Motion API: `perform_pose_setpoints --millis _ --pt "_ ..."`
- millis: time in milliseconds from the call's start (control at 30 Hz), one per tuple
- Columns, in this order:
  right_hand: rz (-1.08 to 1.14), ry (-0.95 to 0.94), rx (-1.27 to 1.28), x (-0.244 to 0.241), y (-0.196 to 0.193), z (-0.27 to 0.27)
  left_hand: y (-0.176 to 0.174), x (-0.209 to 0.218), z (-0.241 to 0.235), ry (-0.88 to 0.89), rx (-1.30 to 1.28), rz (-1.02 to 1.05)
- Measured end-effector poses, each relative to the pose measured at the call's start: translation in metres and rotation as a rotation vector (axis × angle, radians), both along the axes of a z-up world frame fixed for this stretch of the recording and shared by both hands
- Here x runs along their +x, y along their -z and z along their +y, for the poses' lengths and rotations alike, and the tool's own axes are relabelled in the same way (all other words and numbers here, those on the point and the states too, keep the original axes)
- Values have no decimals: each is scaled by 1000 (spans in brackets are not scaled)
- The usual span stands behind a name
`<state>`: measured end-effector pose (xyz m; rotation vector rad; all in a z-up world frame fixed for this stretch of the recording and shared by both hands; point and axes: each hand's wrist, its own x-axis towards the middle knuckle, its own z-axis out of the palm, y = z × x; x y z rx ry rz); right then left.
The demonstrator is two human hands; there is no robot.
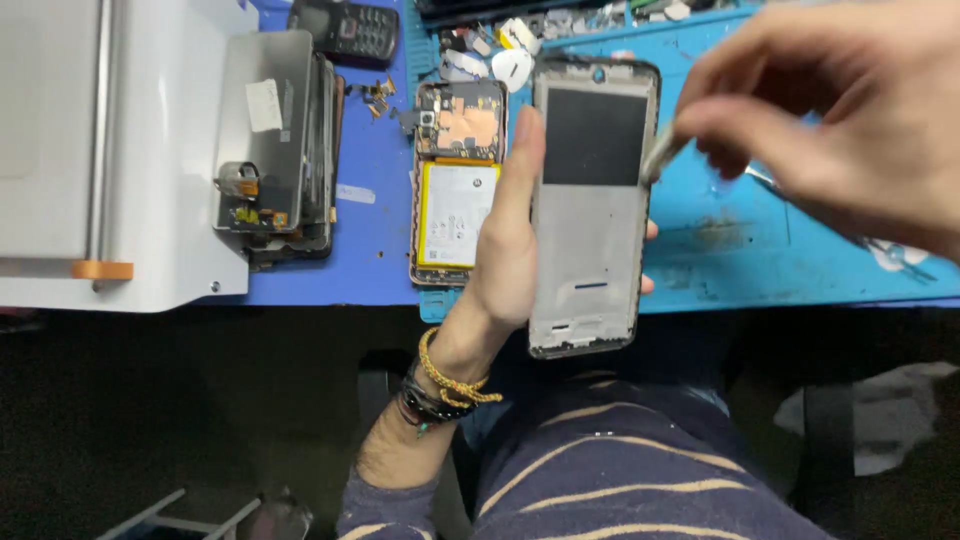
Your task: Cleaning and preparing a smartphone frame for a new screen installation using specialized tools.
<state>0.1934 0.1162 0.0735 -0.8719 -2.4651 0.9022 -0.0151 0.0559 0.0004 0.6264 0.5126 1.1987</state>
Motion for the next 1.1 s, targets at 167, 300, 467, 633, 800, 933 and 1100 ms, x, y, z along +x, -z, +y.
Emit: perform_pose_setpoints --millis 167,300,467,633,800,933,1100 --pt "-53 -38 -26 -13 -16 10 4 -5 6 -57 55 65" --pt "-183 74 -141 -20 -20 5 13 -6 8 11 26 5" --pt "-198 123 -154 -24 -31 0 11 -6 2 49 -40 9" --pt "-144 92 -273 -22 -33 9 6 -7 5 -21 61 85" --pt "-21 -92 -136 -14 -14 7 0 -7 8 -14 -25 38" --pt "-131 124 -149 -17 -34 15 -10 -6 4 37 -60 -6" --pt "-55 -117 -21 -10 -13 10 7 -11 13 2 27 67"
